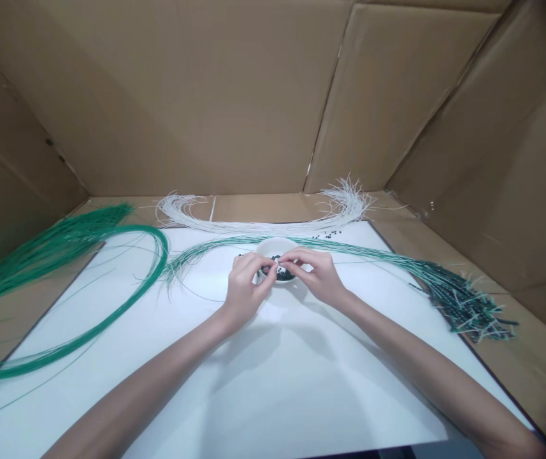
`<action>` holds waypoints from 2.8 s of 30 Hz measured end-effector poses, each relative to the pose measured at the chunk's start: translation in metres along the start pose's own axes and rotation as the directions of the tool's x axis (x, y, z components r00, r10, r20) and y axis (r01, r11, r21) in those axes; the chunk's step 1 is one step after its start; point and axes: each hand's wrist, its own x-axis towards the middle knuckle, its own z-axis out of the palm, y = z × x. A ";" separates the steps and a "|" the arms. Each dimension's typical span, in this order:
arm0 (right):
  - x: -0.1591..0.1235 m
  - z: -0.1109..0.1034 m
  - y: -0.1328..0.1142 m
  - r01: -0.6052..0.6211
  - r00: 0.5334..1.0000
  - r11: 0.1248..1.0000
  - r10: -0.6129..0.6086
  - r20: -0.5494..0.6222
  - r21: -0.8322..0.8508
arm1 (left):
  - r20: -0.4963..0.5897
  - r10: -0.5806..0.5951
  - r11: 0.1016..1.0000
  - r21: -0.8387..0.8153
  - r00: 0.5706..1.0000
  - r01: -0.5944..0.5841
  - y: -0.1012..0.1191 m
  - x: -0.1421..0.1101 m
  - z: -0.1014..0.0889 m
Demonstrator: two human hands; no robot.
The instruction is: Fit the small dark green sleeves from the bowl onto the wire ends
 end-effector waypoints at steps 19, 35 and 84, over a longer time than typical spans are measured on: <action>0.003 0.004 -0.003 -0.362 0.917 0.775 0.395 0.051 0.517 | -0.050 -0.062 0.995 -0.087 0.997 0.058 0.011 0.004 -0.004; 0.003 0.005 -0.002 -0.381 0.906 0.743 0.420 0.060 0.550 | -0.055 0.017 0.998 -0.054 0.998 -0.020 0.012 0.005 -0.005; -0.002 0.003 -0.001 -0.271 0.959 0.903 0.284 0.010 0.333 | -0.004 0.028 0.999 -0.040 1.000 -0.029 0.007 0.003 -0.007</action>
